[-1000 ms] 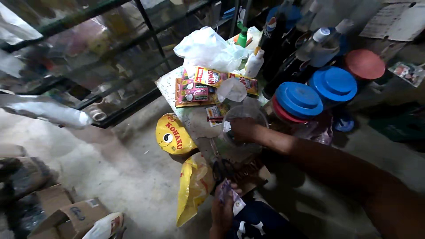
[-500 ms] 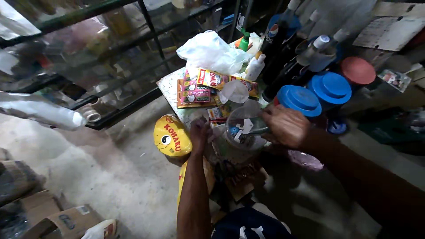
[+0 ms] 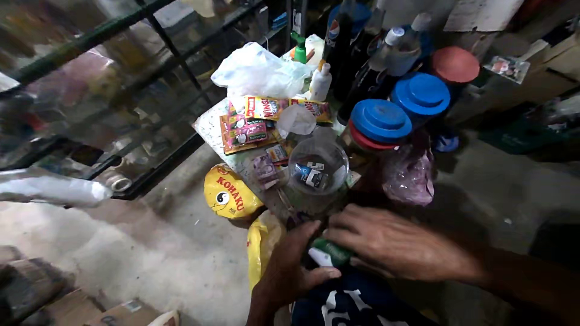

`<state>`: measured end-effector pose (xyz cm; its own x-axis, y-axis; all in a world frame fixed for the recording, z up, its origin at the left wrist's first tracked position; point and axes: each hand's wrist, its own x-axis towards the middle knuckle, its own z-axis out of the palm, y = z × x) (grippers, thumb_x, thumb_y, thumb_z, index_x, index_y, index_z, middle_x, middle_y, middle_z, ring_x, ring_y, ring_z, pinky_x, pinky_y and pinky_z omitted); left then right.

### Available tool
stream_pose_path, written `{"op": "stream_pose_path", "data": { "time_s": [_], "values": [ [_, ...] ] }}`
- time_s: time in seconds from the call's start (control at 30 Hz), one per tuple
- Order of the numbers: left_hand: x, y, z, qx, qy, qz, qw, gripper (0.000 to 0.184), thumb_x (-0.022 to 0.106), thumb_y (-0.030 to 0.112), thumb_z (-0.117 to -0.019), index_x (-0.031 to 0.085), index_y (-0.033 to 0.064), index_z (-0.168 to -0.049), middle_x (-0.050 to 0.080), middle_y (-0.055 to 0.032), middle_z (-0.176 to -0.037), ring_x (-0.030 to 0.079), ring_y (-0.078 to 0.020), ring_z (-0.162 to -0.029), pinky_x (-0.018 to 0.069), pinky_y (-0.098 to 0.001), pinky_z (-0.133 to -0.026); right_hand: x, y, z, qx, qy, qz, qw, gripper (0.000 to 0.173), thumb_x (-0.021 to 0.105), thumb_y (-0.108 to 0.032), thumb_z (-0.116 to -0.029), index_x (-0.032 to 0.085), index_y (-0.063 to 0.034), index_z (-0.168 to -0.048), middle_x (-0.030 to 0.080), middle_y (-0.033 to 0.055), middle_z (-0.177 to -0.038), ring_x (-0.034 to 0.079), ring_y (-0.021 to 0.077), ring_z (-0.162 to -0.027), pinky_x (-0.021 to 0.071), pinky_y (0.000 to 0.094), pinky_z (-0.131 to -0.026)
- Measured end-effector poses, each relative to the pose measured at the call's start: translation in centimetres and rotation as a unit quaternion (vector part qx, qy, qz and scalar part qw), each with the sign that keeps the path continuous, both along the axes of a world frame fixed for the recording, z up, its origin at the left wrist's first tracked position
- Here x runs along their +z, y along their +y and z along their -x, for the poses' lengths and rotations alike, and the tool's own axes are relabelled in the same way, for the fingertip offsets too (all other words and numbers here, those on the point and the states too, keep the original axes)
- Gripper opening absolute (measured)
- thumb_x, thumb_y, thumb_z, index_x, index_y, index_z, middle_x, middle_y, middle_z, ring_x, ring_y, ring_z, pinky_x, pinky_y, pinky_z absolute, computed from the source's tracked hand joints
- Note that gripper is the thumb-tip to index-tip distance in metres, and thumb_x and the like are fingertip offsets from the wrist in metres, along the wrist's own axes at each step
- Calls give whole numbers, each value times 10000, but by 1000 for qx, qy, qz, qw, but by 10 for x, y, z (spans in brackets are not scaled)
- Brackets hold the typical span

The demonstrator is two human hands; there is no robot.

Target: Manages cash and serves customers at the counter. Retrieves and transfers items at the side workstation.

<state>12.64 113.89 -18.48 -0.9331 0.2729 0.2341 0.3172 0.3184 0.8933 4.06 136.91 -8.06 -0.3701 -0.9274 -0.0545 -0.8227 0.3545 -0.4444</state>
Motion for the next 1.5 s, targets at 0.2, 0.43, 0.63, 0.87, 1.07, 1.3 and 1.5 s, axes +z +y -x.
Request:
{"op": "stream_pose_path", "data": {
  "time_s": [0.2, 0.43, 0.63, 0.87, 1.07, 1.3, 1.5],
  "values": [
    [-17, 23, -39, 99, -31, -108, 989, 329, 742, 302, -928, 687, 38, -1116, 750, 19, -998, 694, 18, -933, 599, -211, -842, -22, 7, -5, -60, -131, 139, 980, 702, 765, -322, -900, 495, -44, -1485, 627, 145, -1346, 626, 218, -1206, 537, 352, -1014],
    [-20, 43, -46, 187, 30, -113, 975, 296, 783, 194, -878, 690, 101, -1144, 727, 87, -1119, 660, 36, -1059, 570, -204, -936, -59, 9, -38, -149, -180, 318, 919, 389, 732, -232, -949, 682, 34, -1228, 716, 159, -1126, 680, 115, -1032, 548, 220, -925],
    [-9, 41, -49, 77, -5, -83, 994, 457, 829, 193, -852, 657, 5, -1232, 713, -63, -1223, 667, -89, -1150, 564, -283, -1010, -75, 21, -46, -94, -220, 358, 902, 227, 683, -128, -964, 717, 29, -1123, 723, 155, -1106, 677, 163, -1087, 543, 264, -976],
    [-11, 50, -60, 47, -37, -47, 997, 385, 794, 159, -867, 679, -34, -1180, 745, -66, -1116, 689, -28, -1049, 574, -226, -946, -92, 28, -61, -99, -247, 356, 896, 251, 691, -151, -958, 715, 0, -1156, 717, 148, -1138, 673, 178, -1114, 544, 283, -982],
    [-13, 56, -64, 26, -92, -56, 994, 446, 829, 168, -832, 660, -66, -1172, 748, -73, -1071, 706, -43, -993, 595, -243, -910, -105, 36, -67, -97, -275, 370, 882, 229, 699, -139, -955, 716, 6, -1131, 718, 145, -1113, 684, 162, -1065, 558, 261, -932],
    [11, 52, -60, 43, -86, 41, 995, 410, 834, 177, -831, 682, -16, -1158, 747, -74, -1064, 707, -46, -976, 595, -222, -882, -105, 50, -60, -138, -299, 346, 879, 376, 744, -148, -909, 671, 31, -1230, 692, 167, -1137, 664, 141, -974, 554, 220, -843],
    [60, 21, -38, 7, -10, 315, 949, 427, 744, 267, -864, 682, -11, -1183, 726, -167, -1066, 725, -270, -932, 616, -426, -793, -114, 61, -57, -179, -332, 307, 873, 418, 725, -208, -949, 641, 13, -1294, 683, 165, -1150, 656, 125, -906, 548, 211, -768]
  ]
}}
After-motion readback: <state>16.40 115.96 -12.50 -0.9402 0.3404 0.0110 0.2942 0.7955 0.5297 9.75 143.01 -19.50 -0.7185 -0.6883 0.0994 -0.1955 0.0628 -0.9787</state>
